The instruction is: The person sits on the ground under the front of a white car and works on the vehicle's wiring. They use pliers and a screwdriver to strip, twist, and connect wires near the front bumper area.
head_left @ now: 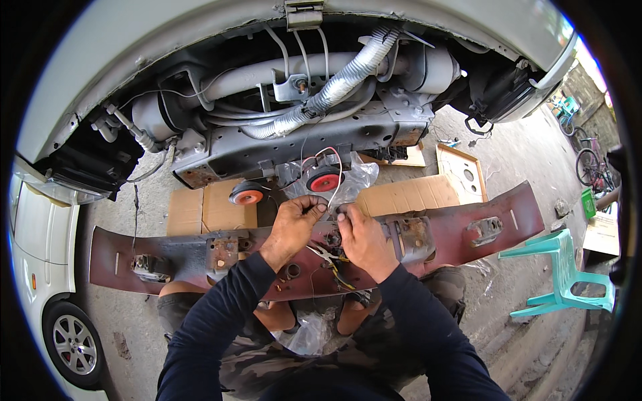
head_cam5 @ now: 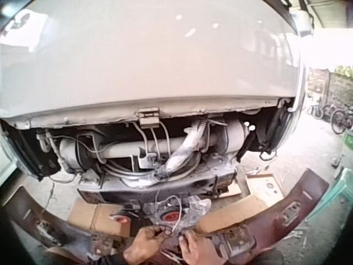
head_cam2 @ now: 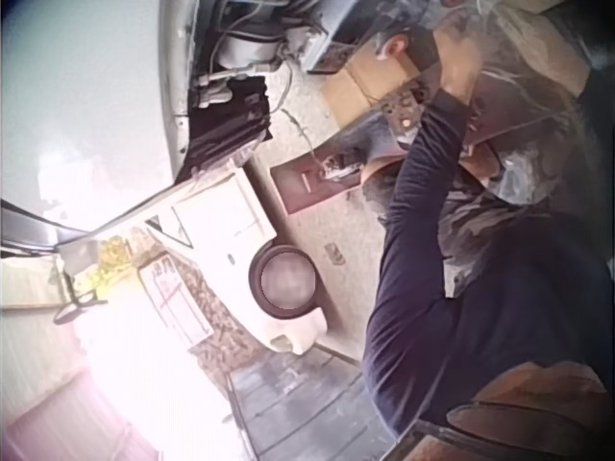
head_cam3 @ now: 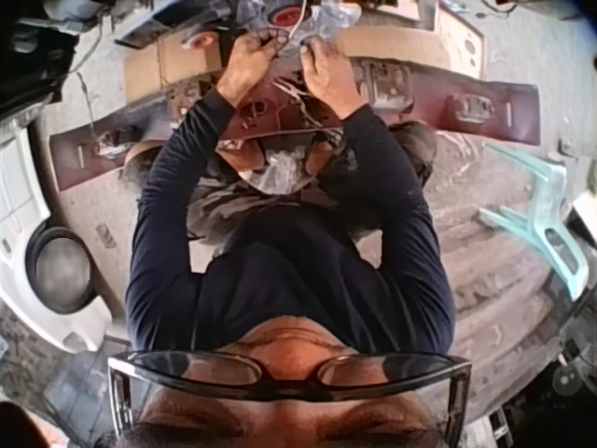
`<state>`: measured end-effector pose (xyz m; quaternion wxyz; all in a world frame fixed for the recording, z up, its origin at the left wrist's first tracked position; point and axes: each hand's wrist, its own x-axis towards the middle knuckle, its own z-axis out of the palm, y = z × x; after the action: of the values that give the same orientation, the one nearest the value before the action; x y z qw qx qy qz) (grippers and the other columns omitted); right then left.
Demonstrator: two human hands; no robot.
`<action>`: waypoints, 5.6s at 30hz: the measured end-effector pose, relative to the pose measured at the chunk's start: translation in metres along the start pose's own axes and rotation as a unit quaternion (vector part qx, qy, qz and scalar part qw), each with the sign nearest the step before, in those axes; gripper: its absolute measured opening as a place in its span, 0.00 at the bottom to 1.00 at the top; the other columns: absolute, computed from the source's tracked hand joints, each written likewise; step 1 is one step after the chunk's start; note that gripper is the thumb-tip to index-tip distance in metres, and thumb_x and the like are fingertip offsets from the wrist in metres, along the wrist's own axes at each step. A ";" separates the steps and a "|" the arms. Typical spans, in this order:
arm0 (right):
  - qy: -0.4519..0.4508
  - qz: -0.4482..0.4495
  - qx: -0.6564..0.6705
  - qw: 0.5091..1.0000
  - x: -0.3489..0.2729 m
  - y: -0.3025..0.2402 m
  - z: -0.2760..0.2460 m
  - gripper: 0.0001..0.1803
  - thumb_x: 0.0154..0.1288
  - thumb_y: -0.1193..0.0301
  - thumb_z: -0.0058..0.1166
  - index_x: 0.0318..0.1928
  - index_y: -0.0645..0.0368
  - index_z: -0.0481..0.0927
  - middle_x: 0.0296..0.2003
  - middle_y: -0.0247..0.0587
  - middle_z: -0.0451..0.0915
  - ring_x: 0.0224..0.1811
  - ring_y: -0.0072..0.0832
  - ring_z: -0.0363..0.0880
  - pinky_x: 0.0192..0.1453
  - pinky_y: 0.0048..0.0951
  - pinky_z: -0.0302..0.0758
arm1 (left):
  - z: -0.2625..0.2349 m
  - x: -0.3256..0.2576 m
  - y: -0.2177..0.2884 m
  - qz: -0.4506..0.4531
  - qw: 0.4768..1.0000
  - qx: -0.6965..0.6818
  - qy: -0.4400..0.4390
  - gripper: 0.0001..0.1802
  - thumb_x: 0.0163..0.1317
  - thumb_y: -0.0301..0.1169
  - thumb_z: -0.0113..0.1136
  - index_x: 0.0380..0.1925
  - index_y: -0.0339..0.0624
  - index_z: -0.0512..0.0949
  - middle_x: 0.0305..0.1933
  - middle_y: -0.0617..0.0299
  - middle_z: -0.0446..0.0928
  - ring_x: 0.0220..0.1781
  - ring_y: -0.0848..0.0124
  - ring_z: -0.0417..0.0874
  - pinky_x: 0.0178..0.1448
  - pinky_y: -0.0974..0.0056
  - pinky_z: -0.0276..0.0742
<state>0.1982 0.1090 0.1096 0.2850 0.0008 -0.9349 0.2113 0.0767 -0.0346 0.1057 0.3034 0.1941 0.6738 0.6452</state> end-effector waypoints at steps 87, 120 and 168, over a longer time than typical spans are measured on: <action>-0.097 0.356 0.201 0.908 -0.087 -0.051 -0.001 0.19 0.80 0.59 0.53 0.38 0.65 0.75 0.25 0.50 0.78 0.28 0.50 0.78 0.36 0.44 0.74 | 0.018 0.009 -0.009 0.021 0.998 -0.021 0.055 0.07 0.71 0.29 0.67 0.40 0.35 0.85 0.30 0.68 0.80 0.29 0.81 0.71 0.34 0.70 0.68; -0.329 0.224 -0.127 0.908 -0.124 0.002 0.037 0.22 0.67 0.56 0.61 0.49 0.62 0.81 0.53 0.50 0.77 0.59 0.50 0.76 0.56 0.50 0.77 | -0.013 0.007 -0.011 0.250 0.861 0.439 0.057 0.10 0.70 0.32 0.60 0.40 0.36 0.84 0.41 0.44 0.85 0.42 0.42 0.86 0.47 0.46 0.83; -0.191 0.267 0.326 0.886 0.007 0.035 -0.010 0.13 0.75 0.68 0.62 0.50 0.67 0.81 0.39 0.37 0.84 0.42 0.23 0.82 0.49 0.29 0.79 | -0.027 -0.011 0.015 0.365 0.788 0.491 0.067 0.26 0.57 0.35 0.71 0.56 0.42 0.81 0.53 0.56 0.80 0.54 0.56 0.81 0.61 0.51 0.76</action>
<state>0.1935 0.1459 0.1066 0.0174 -0.1160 -0.8143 0.5685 0.0648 -0.0610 0.1216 -0.1370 0.5046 0.7973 0.3015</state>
